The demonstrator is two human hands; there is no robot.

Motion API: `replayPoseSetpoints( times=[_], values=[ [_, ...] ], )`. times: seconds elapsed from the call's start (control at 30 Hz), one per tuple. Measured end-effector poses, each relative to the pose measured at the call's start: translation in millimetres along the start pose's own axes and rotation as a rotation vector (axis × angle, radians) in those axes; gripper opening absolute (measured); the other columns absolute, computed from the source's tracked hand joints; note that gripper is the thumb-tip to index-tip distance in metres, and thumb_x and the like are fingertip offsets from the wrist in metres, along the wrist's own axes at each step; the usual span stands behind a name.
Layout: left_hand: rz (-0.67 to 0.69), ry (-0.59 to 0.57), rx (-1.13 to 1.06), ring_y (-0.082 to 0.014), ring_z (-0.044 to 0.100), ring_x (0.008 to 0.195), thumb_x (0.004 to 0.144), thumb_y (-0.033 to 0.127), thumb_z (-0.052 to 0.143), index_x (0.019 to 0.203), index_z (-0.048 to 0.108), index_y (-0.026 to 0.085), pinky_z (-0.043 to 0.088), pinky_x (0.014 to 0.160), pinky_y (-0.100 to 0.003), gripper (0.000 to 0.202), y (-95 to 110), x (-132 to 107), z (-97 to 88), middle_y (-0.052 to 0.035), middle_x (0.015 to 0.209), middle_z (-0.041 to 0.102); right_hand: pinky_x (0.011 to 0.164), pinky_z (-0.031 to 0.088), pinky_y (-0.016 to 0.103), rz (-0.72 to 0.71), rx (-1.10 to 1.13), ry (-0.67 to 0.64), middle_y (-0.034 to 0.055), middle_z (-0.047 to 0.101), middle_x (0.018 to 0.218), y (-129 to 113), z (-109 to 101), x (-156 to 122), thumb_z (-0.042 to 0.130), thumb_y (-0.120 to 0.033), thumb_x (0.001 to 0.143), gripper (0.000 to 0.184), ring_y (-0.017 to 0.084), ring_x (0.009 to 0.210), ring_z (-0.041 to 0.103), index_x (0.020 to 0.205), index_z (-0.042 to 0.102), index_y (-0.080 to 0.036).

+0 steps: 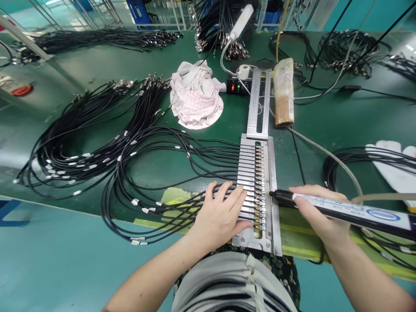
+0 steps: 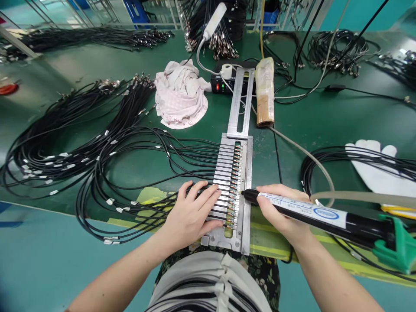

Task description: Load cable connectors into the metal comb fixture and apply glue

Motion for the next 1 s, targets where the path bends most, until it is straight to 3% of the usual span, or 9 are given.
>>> replayPoseSetpoints(
  times=[1.0],
  values=[
    [0.013,0.059,-0.014,-0.0308,0.041,0.12,0.09,0.054,0.04,0.126,0.05,0.013,0.023,0.102,-0.052,0.055,-1.2,-2.2,3.9,-0.01,0.132,0.051,0.053,0.05,0.02,-0.015,0.014,-0.02,-0.0031,0.07,0.075,4.0,-0.7,-3.4,0.065,-0.02,0.075,0.012,0.013,0.062,0.064,0.083,0.069,-0.028]
  ],
)
Point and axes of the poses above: each hand's wrist, its own x-axis towards the middle knuckle, its own z-axis out of the palm, y = z × x, the point moved 2 cm from there along x, towards the middle knuckle
